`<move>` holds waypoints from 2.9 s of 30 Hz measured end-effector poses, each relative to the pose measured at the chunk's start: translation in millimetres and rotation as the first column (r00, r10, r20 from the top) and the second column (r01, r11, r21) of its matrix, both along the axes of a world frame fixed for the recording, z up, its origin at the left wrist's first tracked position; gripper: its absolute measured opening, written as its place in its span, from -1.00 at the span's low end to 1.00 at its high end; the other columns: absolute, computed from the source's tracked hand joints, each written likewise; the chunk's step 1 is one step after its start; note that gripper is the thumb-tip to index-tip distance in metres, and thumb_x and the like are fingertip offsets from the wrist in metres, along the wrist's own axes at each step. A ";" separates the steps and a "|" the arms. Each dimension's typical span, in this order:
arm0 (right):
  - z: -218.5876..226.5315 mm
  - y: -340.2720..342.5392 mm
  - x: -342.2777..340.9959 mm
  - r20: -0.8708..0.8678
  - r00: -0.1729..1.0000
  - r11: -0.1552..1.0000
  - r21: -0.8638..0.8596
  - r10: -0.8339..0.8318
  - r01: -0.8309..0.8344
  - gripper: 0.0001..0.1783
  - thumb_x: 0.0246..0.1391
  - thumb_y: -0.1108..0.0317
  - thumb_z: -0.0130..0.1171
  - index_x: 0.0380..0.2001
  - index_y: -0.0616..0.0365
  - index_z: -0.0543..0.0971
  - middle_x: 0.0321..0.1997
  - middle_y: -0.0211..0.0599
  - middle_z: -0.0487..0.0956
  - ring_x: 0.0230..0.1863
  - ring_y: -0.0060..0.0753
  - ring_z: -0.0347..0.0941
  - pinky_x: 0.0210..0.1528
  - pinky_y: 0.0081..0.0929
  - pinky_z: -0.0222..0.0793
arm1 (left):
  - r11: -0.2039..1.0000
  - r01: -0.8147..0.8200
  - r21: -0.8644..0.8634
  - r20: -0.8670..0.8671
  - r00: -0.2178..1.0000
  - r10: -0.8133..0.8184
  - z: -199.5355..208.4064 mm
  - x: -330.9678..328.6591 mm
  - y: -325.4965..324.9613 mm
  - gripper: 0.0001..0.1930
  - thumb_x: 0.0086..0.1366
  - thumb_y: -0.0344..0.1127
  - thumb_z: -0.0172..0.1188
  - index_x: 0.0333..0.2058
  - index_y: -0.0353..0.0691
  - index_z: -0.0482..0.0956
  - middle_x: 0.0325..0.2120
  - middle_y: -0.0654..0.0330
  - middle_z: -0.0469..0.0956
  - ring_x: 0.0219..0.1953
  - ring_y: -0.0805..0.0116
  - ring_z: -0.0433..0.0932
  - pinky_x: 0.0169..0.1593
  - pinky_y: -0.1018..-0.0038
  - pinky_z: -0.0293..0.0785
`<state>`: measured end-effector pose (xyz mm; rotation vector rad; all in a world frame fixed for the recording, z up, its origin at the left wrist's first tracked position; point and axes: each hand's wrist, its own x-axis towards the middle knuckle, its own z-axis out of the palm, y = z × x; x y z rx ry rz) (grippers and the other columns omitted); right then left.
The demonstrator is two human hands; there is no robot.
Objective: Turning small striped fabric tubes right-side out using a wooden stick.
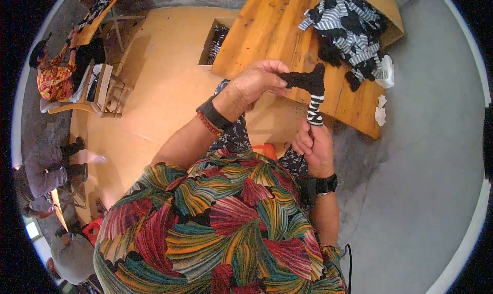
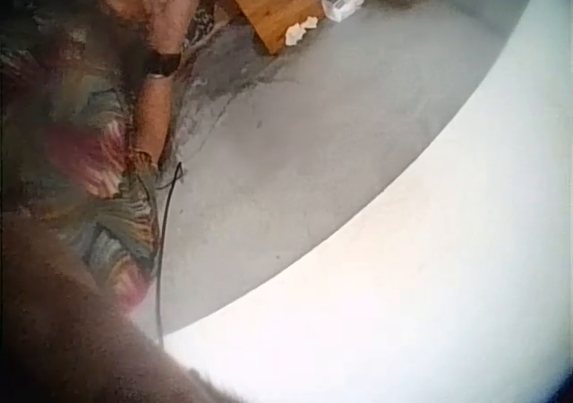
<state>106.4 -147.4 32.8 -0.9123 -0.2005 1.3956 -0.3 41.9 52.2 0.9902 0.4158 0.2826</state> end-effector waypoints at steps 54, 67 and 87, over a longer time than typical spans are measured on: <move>-39.9 28.5 -22.1 0.599 0.795 0.993 -0.104 0.100 -0.047 -0.87 -0.12 0.47 0.10 -0.42 0.21 0.43 -0.50 -0.55 0.41 -0.47 -0.72 0.29 -0.42 -0.74 0.24 | 0.660 -0.321 -0.679 -0.050 0.917 0.395 -65.6 -5.5 -18.7 -0.78 0.16 -0.21 0.03 -0.38 -0.26 0.34 -0.60 0.18 0.40 -0.57 0.33 0.39 -0.50 0.43 0.39; -92.2 18.8 64.9 0.807 0.566 0.963 -0.258 0.169 0.079 -0.87 -0.11 0.37 0.07 -0.56 0.22 0.44 -0.66 -0.54 0.35 -0.63 -0.68 0.22 -0.58 -0.67 0.17 | 0.743 -0.604 -0.289 0.001 0.776 0.631 -119.2 -113.6 178.4 -0.68 0.22 -0.18 -0.12 -0.23 -0.34 0.37 -0.48 0.09 0.46 -0.49 0.28 0.45 -0.37 0.41 0.46; -127.9 123.2 286.0 0.898 0.396 0.701 -0.156 -0.193 0.696 -0.79 -0.12 0.29 0.15 -0.61 0.21 0.42 -0.71 -0.52 0.29 -0.72 -0.64 0.14 -0.67 -0.63 0.06 | 0.638 -0.684 0.353 -0.238 0.594 0.768 -137.2 -44.0 184.5 -0.75 0.12 -0.39 0.02 -0.20 -0.31 0.35 -0.49 0.21 0.45 -0.50 0.42 0.46 -0.38 0.60 0.42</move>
